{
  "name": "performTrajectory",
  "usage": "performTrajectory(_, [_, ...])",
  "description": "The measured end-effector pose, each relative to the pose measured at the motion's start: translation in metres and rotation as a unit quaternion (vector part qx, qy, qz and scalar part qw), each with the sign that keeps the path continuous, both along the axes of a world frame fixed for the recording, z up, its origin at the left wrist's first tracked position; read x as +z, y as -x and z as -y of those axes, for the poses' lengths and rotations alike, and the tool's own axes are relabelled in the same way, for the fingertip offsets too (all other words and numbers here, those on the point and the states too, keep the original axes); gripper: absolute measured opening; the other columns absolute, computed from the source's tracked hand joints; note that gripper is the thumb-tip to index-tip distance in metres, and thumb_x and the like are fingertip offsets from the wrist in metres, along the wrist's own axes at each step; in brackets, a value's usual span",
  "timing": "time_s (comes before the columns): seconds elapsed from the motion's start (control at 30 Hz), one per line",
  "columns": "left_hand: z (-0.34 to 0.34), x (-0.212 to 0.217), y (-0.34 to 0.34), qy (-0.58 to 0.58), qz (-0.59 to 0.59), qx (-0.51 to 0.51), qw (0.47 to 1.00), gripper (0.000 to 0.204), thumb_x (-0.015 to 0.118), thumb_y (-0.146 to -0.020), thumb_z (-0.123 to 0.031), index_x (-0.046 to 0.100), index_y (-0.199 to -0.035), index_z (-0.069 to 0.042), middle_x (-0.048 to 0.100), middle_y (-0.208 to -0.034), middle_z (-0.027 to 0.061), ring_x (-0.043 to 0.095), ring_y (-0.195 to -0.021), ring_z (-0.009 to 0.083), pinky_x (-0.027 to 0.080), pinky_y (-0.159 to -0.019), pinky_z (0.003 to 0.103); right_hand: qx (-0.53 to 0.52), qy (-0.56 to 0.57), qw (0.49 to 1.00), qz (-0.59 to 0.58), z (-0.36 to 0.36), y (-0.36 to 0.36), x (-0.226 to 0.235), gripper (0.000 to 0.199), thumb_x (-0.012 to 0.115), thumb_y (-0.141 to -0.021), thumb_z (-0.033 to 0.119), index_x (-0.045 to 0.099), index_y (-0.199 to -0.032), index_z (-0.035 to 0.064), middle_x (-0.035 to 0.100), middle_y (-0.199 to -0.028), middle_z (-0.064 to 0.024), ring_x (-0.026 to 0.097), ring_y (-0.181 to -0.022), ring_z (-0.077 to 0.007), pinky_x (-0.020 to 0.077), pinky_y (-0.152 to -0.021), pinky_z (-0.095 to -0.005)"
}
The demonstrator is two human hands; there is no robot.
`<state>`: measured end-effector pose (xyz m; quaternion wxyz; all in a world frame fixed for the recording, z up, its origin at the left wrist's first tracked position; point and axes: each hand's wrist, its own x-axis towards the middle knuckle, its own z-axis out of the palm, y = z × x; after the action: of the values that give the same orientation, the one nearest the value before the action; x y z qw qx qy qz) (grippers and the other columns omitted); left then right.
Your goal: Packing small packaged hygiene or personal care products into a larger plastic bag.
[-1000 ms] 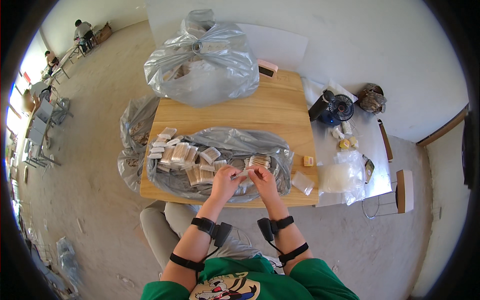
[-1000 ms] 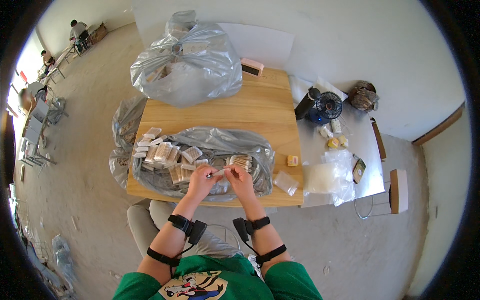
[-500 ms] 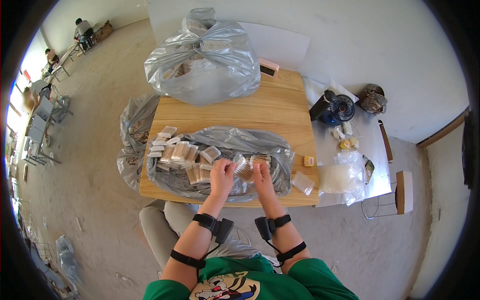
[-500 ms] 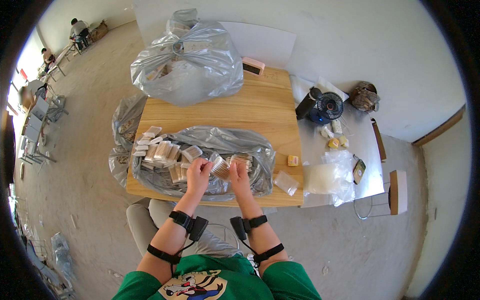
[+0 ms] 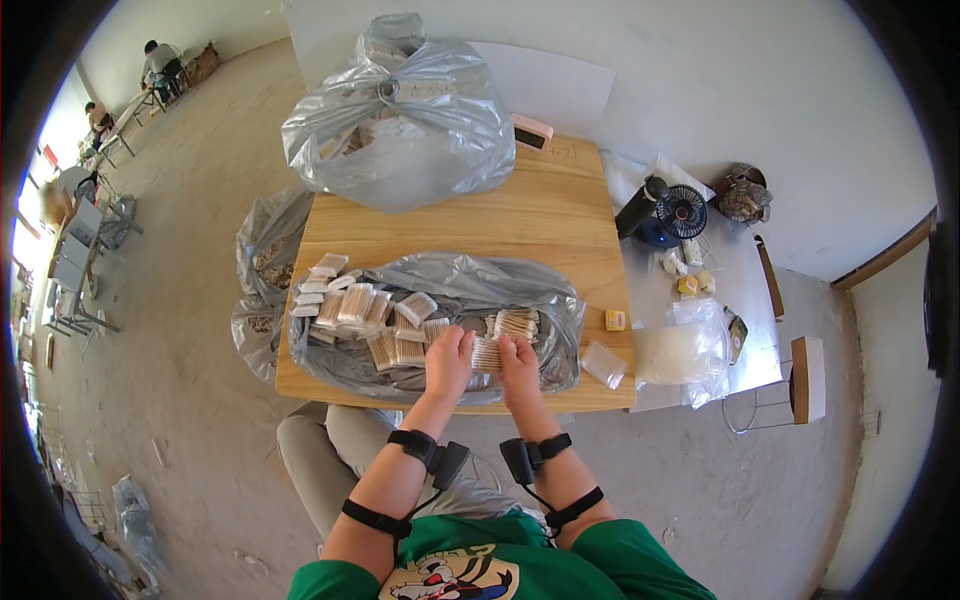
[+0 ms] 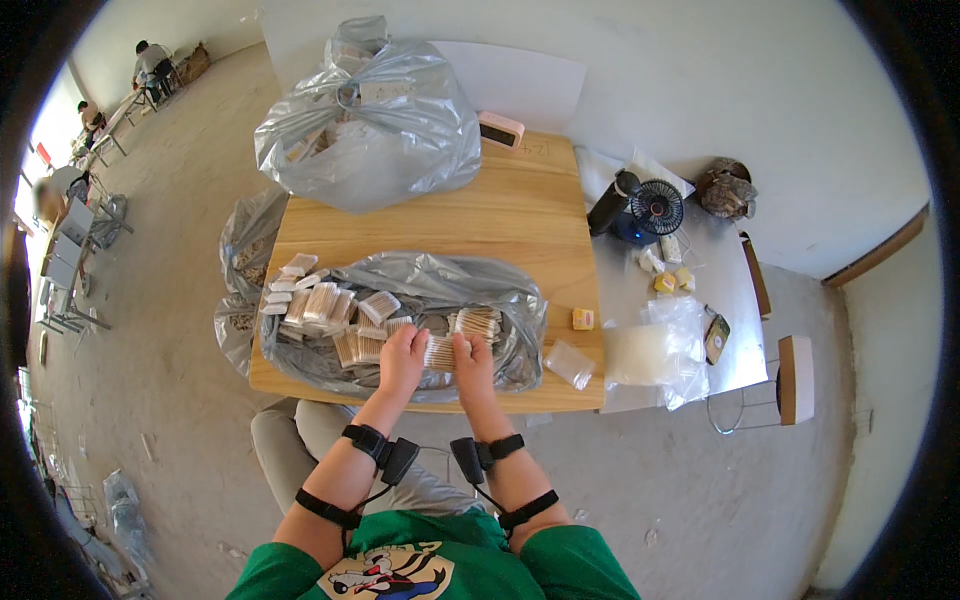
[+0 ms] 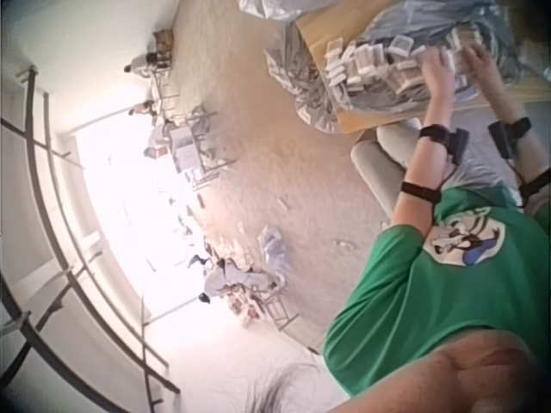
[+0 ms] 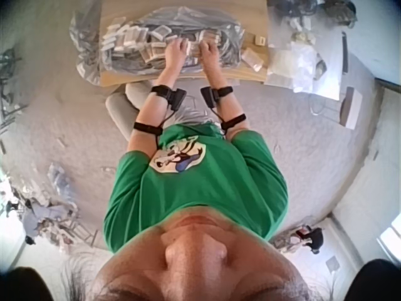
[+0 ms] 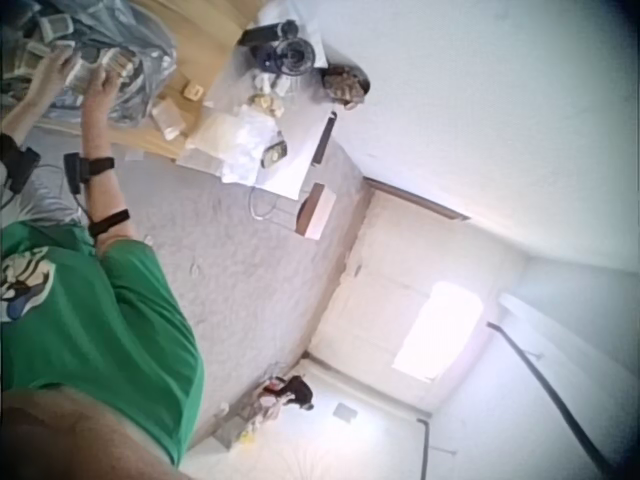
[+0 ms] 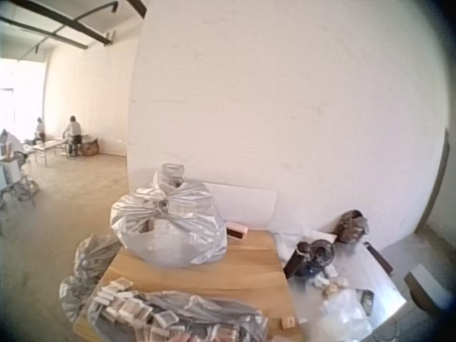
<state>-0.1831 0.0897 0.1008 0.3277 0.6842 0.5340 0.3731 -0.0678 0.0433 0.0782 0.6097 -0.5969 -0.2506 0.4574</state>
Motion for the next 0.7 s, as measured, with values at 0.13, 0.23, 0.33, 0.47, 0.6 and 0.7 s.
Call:
performTrajectory(0.13, [0.000, 0.000, 0.006, -0.062, -0.035, -0.007, 0.997, 0.024, 0.057, -0.087, -0.020, 0.049, -0.073, -0.002, 0.054, -0.066, 0.0210, 0.053, -0.065, 0.0421, 0.040, -0.056, 0.047, 0.049, 0.051, 0.996, 0.044, 0.000, -0.003, 0.012, 0.022, 0.053, -0.093, 0.031, 0.054, -0.086, 0.0102, 0.051, -0.066, 0.0052, 0.043, -0.052, -0.0029, 0.0310, -0.042, -0.0191])
performTrajectory(0.23, [-0.003, -0.009, 0.007, -0.054, 0.002, 0.044, 0.998, 0.024, 0.057, -0.087, -0.019, 0.048, -0.072, -0.002, 0.054, -0.066, 0.0207, 0.054, -0.065, 0.0418, 0.041, -0.055, 0.046, -0.048, -0.022, 0.992, 0.115, -0.006, -0.006, -0.007, 0.023, 0.051, -0.094, 0.030, 0.054, -0.084, 0.0090, 0.049, -0.065, 0.0041, 0.040, -0.052, -0.0030, 0.0312, -0.042, -0.0211])
performTrajectory(0.33, [0.001, -0.007, -0.002, -0.051, -0.004, 0.078, 0.996, 0.024, 0.056, -0.087, -0.019, 0.048, -0.072, -0.001, 0.054, -0.066, 0.0208, 0.054, -0.065, 0.0416, 0.041, -0.054, 0.046, -0.057, -0.027, 0.956, 0.288, -0.012, -0.002, -0.031, 0.025, 0.048, -0.096, 0.029, 0.054, -0.084, 0.0075, 0.047, -0.065, 0.0039, 0.038, -0.054, -0.0036, 0.0328, -0.046, -0.0218])
performTrajectory(0.47, [0.002, -0.002, -0.001, -0.039, -0.011, 0.076, 0.996, 0.023, 0.055, -0.088, -0.018, 0.048, -0.073, -0.002, 0.055, -0.067, 0.0206, 0.054, -0.065, 0.0409, 0.041, -0.055, 0.046, 0.027, 0.055, 0.984, 0.166, -0.011, -0.002, -0.033, 0.026, 0.047, -0.096, 0.028, 0.054, -0.083, 0.0067, 0.045, -0.066, 0.0042, 0.038, -0.058, -0.0042, 0.0340, -0.050, -0.0223])
performTrajectory(0.6, [0.003, -0.006, -0.005, -0.074, -0.023, 0.081, 0.994, 0.022, 0.054, -0.088, -0.018, 0.048, -0.074, -0.002, 0.055, -0.067, 0.0202, 0.053, -0.065, 0.0414, 0.041, -0.056, 0.047, -0.044, 0.013, 0.991, 0.123, -0.016, 0.009, -0.037, 0.028, 0.046, -0.096, 0.028, 0.055, -0.084, 0.0041, 0.049, -0.065, -0.0031, 0.044, -0.060, -0.0107, 0.0381, -0.055, -0.0274])
performTrajectory(0.7, [0.001, -0.015, -0.002, -0.077, -0.020, 0.082, 0.993, 0.022, 0.054, -0.088, -0.018, 0.048, -0.074, -0.003, 0.055, -0.067, 0.0204, 0.052, -0.064, 0.0420, 0.041, -0.056, 0.047, -0.042, 0.029, 0.981, 0.188, -0.015, 0.001, -0.036, 0.032, 0.047, -0.095, 0.029, 0.056, -0.084, 0.0005, 0.055, -0.065, -0.0116, 0.049, -0.059, -0.0186, 0.0417, -0.058, -0.0333])
